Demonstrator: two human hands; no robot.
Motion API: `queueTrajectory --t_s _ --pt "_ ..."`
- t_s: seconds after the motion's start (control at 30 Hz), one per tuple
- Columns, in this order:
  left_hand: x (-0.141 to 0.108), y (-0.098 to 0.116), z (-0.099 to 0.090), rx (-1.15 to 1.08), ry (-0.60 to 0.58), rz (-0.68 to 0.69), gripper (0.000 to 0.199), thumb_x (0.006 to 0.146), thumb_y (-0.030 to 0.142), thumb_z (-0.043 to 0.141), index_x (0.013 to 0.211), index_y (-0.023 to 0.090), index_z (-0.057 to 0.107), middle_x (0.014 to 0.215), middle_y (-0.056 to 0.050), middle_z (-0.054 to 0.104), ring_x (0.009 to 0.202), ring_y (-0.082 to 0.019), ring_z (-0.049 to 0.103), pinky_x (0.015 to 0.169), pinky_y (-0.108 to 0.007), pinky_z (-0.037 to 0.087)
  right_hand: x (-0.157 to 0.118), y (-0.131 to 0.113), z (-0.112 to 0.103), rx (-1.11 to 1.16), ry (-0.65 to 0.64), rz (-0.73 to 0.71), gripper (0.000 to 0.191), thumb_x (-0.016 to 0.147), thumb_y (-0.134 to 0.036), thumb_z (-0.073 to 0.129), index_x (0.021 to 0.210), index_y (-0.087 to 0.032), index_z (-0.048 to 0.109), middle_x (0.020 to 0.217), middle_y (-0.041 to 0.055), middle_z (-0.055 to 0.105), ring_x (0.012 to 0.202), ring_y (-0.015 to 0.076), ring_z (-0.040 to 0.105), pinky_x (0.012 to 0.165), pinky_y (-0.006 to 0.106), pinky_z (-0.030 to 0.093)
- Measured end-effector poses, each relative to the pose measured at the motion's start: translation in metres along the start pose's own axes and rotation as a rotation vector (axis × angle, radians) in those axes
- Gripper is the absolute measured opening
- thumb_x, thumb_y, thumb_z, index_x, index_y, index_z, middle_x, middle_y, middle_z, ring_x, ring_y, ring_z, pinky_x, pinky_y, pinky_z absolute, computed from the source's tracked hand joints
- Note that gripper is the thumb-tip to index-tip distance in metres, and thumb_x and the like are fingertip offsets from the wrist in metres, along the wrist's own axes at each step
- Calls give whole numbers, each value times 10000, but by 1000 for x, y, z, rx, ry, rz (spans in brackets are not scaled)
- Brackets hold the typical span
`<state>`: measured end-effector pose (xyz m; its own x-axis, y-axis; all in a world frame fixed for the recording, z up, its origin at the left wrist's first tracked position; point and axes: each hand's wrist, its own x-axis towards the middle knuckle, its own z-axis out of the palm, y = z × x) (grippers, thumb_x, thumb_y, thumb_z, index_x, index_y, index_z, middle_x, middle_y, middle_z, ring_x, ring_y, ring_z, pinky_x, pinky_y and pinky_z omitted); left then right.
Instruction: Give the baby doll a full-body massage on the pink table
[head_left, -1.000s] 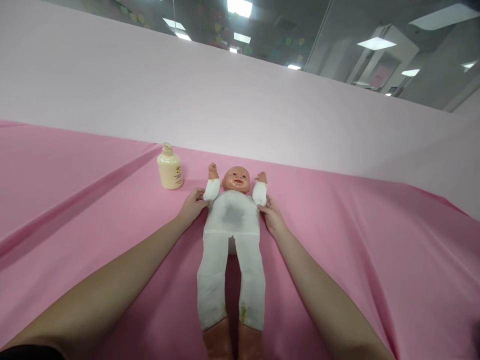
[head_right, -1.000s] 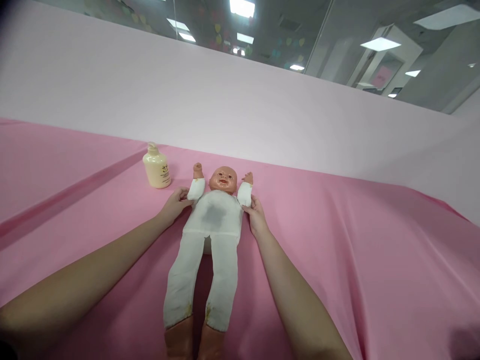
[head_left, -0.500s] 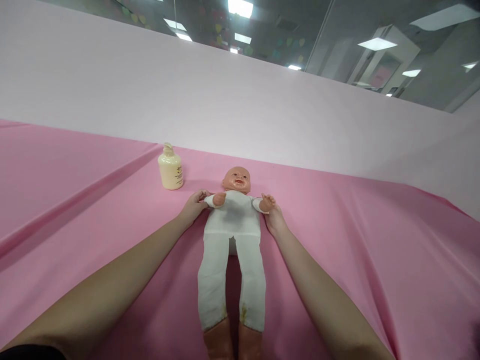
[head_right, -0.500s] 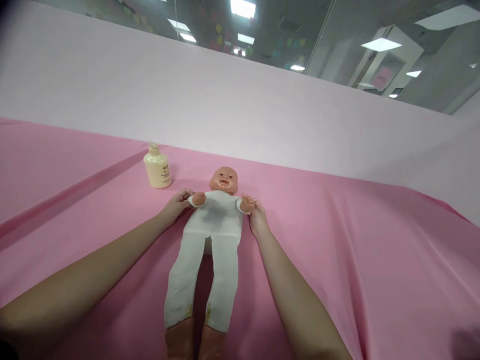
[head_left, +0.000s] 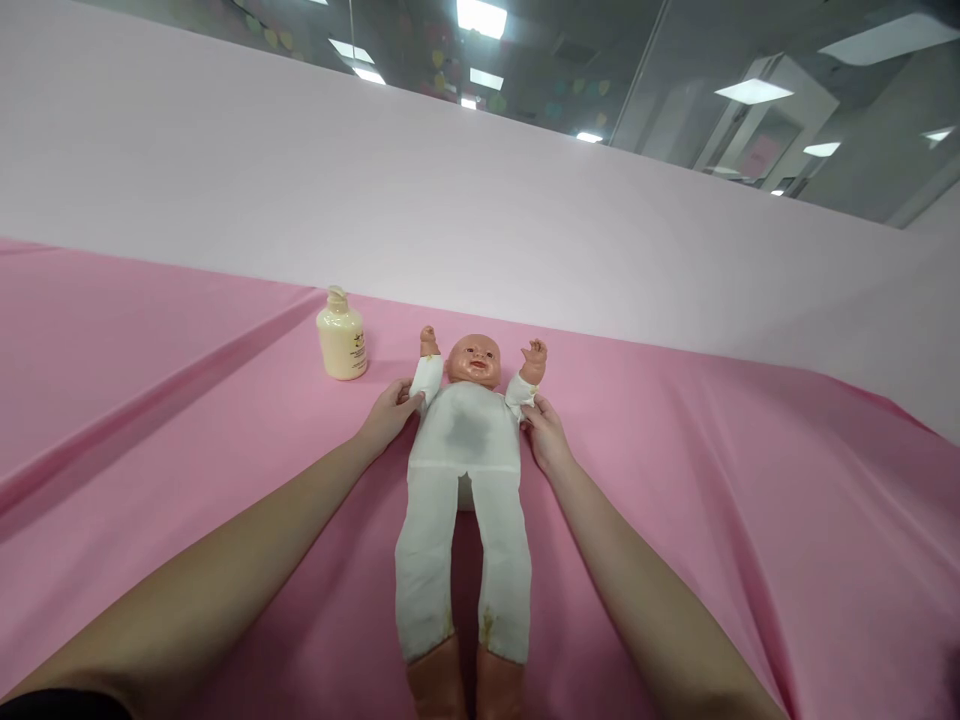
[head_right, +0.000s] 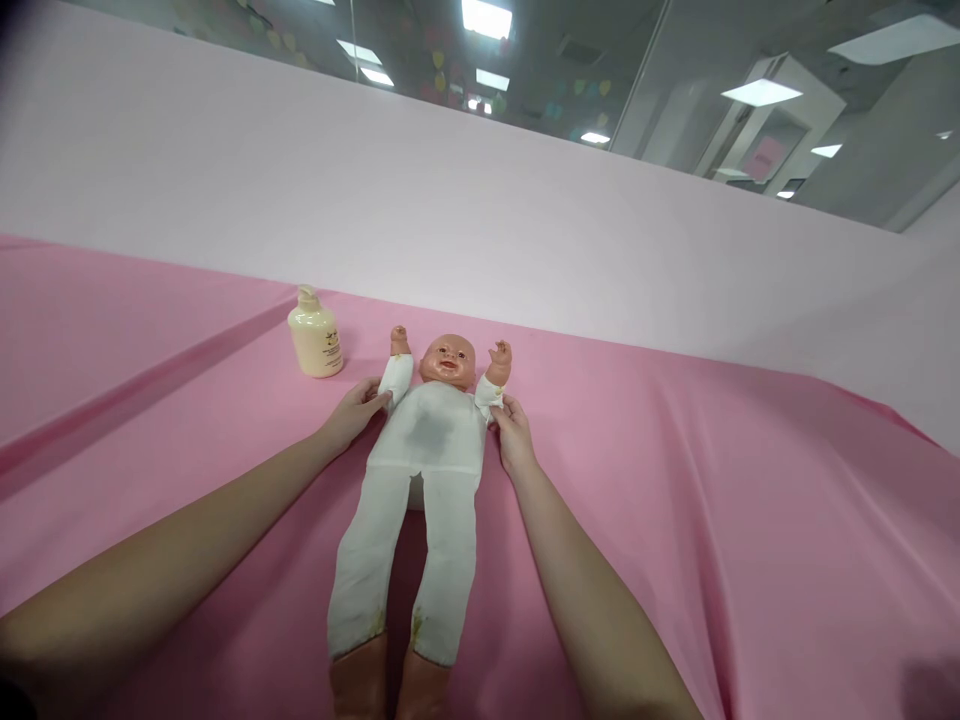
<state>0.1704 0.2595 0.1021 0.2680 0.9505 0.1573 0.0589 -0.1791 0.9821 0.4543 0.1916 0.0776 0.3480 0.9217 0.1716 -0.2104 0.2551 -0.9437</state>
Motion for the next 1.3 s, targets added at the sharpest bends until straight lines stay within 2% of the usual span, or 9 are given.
queueTrajectory --t_s 0.23,0.67,0.83,1.03,1.17,1.3 --pt "0 -2 -3 56 16 -19 445 818 502 573 1128 183 569 1044 -59 640 920 -215 570 739 -297 426 -3 -4 3 -19 -33 38 327 782 -381 678 1057 -216 614 992 23 664 850 181 593 755 301 456" --pt "-3 2 -6 72 -32 -33 392 832 495 536 1048 180 624 979 -46 657 882 -219 561 730 -297 412 -9 -13 8 -29 -58 60 306 759 -355 663 1019 -193 646 974 39 683 879 220 604 804 350 463" --pt "-4 4 -6 21 -29 -47 323 786 375 565 1032 178 632 981 -46 656 890 -223 568 728 -298 428 -5 -10 6 -19 -46 61 288 723 -271 644 1002 -206 634 975 28 677 881 216 607 814 359 472" --pt "-1 0 -6 -171 -115 14 369 641 162 526 996 175 627 991 -39 646 928 -219 575 765 -308 459 -3 -8 6 31 -47 30 302 623 -198 656 923 -213 627 962 23 672 952 225 608 881 380 472" --pt "4 -10 -6 -202 -132 0 334 592 144 542 912 165 635 1025 -54 645 943 -233 583 797 -340 469 -8 -14 6 40 -64 36 132 653 -256 641 778 -219 620 1028 20 657 1023 228 591 907 376 467" --pt "3 -7 -5 -164 -131 21 320 645 180 547 952 169 635 1014 -53 653 944 -227 582 799 -333 463 -7 -15 8 45 -40 30 176 636 -272 680 795 -214 634 1031 30 658 994 221 598 869 350 470"
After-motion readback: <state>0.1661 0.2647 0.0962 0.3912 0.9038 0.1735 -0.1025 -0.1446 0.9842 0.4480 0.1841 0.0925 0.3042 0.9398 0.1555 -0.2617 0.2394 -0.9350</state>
